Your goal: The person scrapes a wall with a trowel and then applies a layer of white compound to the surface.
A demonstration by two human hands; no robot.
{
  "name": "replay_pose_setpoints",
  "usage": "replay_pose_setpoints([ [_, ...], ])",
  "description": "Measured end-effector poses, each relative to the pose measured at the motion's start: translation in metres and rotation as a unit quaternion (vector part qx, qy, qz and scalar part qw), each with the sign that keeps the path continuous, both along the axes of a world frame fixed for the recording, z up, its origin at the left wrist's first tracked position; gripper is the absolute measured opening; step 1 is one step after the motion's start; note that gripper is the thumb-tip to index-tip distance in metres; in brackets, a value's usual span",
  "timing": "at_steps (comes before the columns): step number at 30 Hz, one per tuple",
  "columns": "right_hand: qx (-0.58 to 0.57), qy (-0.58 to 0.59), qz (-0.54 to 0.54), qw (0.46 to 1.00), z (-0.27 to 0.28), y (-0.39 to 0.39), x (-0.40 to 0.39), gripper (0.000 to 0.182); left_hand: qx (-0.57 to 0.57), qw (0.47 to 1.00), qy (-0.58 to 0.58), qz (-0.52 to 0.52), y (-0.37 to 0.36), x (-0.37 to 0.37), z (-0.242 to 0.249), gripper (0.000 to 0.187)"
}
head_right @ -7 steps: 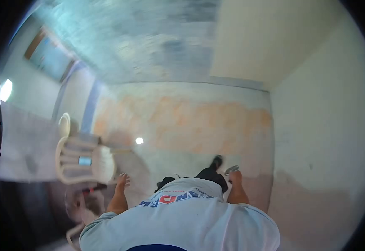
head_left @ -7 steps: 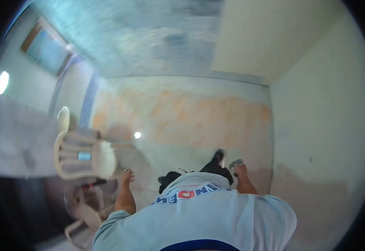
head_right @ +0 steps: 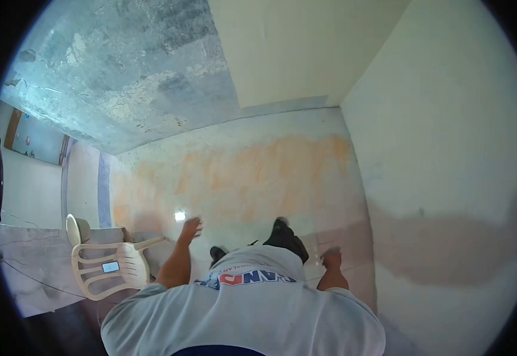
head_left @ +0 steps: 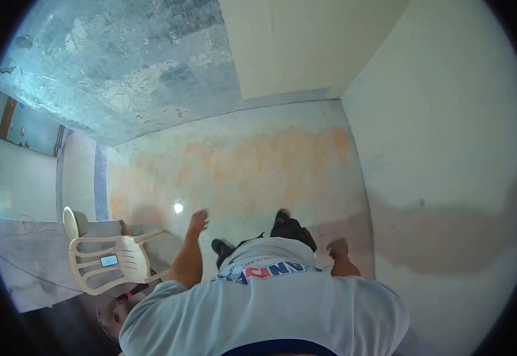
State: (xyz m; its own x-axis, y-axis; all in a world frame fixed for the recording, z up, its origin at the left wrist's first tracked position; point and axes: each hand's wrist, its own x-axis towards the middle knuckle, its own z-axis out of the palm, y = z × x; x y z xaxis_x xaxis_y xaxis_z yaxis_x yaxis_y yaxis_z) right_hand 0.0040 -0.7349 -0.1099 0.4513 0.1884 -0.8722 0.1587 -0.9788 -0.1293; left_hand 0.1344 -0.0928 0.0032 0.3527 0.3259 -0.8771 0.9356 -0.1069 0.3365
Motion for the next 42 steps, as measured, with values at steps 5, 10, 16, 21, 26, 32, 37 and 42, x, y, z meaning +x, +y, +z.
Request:
replay_pose_setpoints([
  [5, -0.001, 0.107, -0.733, 0.672, -0.130, -0.254, 0.209, 0.025, -0.097, 0.871, -0.355, -0.326, -0.342, 0.343, -0.023, 0.041],
  [10, 0.132, -0.023, -0.771, 0.622, -0.079, -0.221, 0.459, 0.027, -0.207, 0.854, -0.306, -0.367, -0.444, 0.490, 0.043, 0.052],
  [16, 0.309, -0.132, -0.673, 0.659, 0.002, -0.131, 0.635, 0.050, -0.125, 0.841, -0.177, -0.495, -0.432, 0.582, -0.194, 0.057],
  [21, 0.388, -0.107, -0.514, 0.757, 0.067, -0.079, 0.764, 0.045, 0.042, 0.549, -0.389, -0.738, -0.429, 0.668, -0.173, 0.042],
  [26, 0.462, -0.082, -0.442, 0.764, 0.097, -0.040, 0.883, 0.058, 0.002, 0.907, -0.242, -0.344, -0.430, 0.727, -0.155, 0.039],
  [32, 0.457, 0.139, -0.512, 0.714, 0.125, -0.014, 1.002, 0.026, 0.011, 0.961, -0.247, -0.125, -0.410, 0.780, -0.107, 0.048],
  [37, 0.334, 0.416, -0.636, 0.558, 0.064, -0.013, 1.094, 0.052, -0.109, 0.960, -0.179, 0.185, -0.423, 0.813, -0.096, 0.062],
  [42, 0.296, 0.441, -0.558, 0.638, 0.046, 0.002, 1.124, 0.086, -0.298, 0.854, -0.199, 0.378, -0.483, 0.823, -0.104, 0.094],
])
